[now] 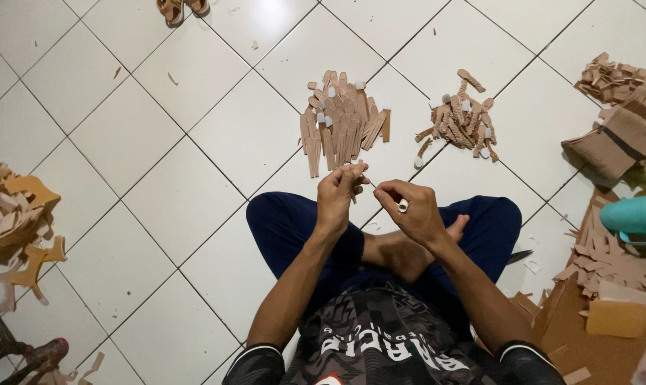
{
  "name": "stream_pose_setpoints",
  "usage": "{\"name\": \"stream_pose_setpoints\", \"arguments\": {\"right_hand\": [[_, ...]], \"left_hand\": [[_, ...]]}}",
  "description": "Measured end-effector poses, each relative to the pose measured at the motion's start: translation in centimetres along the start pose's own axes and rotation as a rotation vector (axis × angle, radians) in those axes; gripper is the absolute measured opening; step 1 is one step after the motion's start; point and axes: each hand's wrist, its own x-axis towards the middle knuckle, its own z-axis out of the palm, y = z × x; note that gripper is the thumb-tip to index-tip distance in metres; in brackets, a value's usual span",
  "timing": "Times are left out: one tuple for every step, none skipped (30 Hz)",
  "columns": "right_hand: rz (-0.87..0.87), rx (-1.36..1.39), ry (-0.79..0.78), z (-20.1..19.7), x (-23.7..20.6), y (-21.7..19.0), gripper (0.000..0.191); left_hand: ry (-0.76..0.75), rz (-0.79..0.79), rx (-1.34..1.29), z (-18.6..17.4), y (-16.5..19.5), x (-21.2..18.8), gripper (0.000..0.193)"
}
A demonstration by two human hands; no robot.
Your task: The person sits on the floor and repeatedly picks up small wooden pieces and white cylindrical components. They insert the white cylinders into the wooden pieces and place the assembled units into a growing pile on the floor.
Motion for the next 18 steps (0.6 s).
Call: {"name": "stream_pose_setpoints", "arguments": {"right_hand": [[0.016,-0.007,-0.003,0.1,-0.2,0.0,0.017],[0.030,-0.015,-0.004,0.2,-0.3,0.0,0.017],[0.033,-0.008,-0.002,0.3,-0.4,0.0,0.017],[0.037,-0.001,0.001,0.3,-0.6,0.0,0.017],[0.042,0.006,0.005,0.4,-0.8,0.0,0.017],[0.036,-0.001,0.009,0.4,-1.0,0.0,0.017],[0.029,-0.009,0.013,0.4,-1.1,0.1,0.017],[0.023,-0.017,0.016,0.4,-1.2,0.2,0.017],[0.019,-0.007,0.017,0.4,-1.4,0.3,0.017],[0.014,0.004,0.017,0.4,-1.4,0.4,0.018],[0.008,0.014,0.015,0.4,-1.6,0.5,0.018],[0.002,0.012,0.019,0.3,-1.6,0.6,0.018],[-0.004,0.011,0.023,0.4,-1.7,0.6,0.017],[-0.009,0.009,0.028,0.4,-1.8,0.7,0.017],[-0.006,0.011,0.028,0.5,-2.0,0.7,0.017],[-0.003,0.013,0.029,0.7,-2.2,0.6,0.017],[0.001,0.015,0.030,0.7,-2.3,0.6,0.017],[0.007,-0.005,0.014,0.6,-2.2,0.6,0.018]], "left_hand": [[0.004,0.004,-0.008,-0.2,-0.1,0.0,0.033],[0.004,0.007,-0.012,-0.4,-0.1,0.1,0.033],[0.007,0.010,-0.017,-0.6,-0.2,0.2,0.034],[0.009,0.011,-0.021,-0.8,-0.3,0.2,0.034],[0.019,0.010,-0.018,-1.0,-0.4,0.2,0.033],[0.026,0.011,-0.015,-1.1,-0.5,0.4,0.033],[0.034,0.012,-0.013,-1.3,-0.6,0.5,0.033],[0.040,0.012,-0.010,-1.5,-0.7,0.6,0.033],[0.047,0.011,-0.008,-1.6,-0.8,0.7,0.032],[0.054,0.010,-0.006,-1.7,-1.0,0.8,0.032],[0.059,0.013,-0.011,-1.8,-1.0,0.9,0.032],[0.064,0.016,-0.016,-1.9,-1.1,1.0,0.031],[0.068,0.020,-0.020,-2.0,-1.1,1.1,0.030],[0.067,0.022,-0.017,-2.1,-1.2,1.1,0.029],[0.066,0.023,-0.014,-2.2,-1.1,1.1,0.028],[0.066,0.025,-0.011,-2.3,-1.0,1.1,0.027],[0.073,0.033,0.056,-2.3,-0.9,1.0,0.026],[0.080,0.041,0.123,-2.3,-0.6,0.8,0.025]]}}
